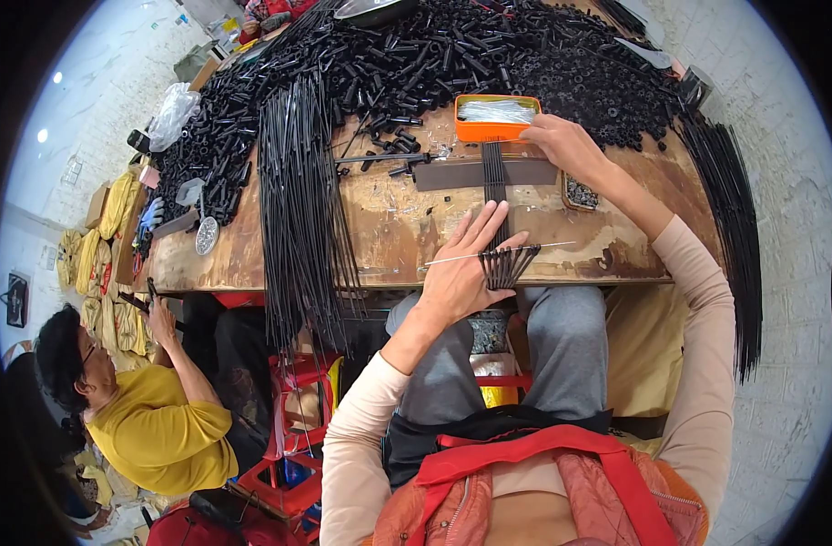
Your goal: Assembling and trimming groups of thin black plastic components at a factory workbench.
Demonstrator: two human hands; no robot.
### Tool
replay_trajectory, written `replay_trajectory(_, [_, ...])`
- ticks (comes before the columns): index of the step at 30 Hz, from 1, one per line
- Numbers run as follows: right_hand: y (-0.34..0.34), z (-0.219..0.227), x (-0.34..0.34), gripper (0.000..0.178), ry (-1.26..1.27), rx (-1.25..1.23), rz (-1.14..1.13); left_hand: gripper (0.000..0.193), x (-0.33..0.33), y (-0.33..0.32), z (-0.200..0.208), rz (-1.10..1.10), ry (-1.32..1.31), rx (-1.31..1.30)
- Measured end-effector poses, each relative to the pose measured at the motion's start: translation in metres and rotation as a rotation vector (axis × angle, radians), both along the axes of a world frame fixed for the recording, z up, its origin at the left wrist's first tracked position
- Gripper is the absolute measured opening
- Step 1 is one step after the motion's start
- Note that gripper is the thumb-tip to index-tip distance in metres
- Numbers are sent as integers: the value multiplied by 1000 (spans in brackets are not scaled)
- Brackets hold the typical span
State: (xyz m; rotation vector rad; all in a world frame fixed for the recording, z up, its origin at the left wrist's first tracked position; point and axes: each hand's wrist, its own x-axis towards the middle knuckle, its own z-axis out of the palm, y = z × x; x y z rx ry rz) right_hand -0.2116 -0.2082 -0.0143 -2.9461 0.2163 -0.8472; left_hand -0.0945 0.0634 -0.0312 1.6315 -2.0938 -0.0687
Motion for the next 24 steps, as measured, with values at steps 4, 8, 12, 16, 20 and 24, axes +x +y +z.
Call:
replay_trajectory(4, [4, 3, 3, 12, -15, -37, -21, 94, 0, 2, 2, 18, 22, 11])
replay_trajectory(8, [4, 1, 4, 10, -32, -18, -37, 99, 0, 1, 0, 6, 48, 15])
replay_trajectory(12, [-1, -4, 2, 12, -35, -10, 22, 100, 1, 0, 0, -4, 49, 17])
replay_trajectory(16, [0, -3, 3, 15, -56, -26, 53, 103, 1, 2, 4, 20, 13, 23])
replay_trajectory(20, [1, 1, 4, 12, -42, -50, 30, 104, 2, 0, -1, 11, 51, 19])
replay_trajectory(24, [6, -1, 9, 13, -56, -13, 30, 103, 2, 1, -5, 12, 77, 12])
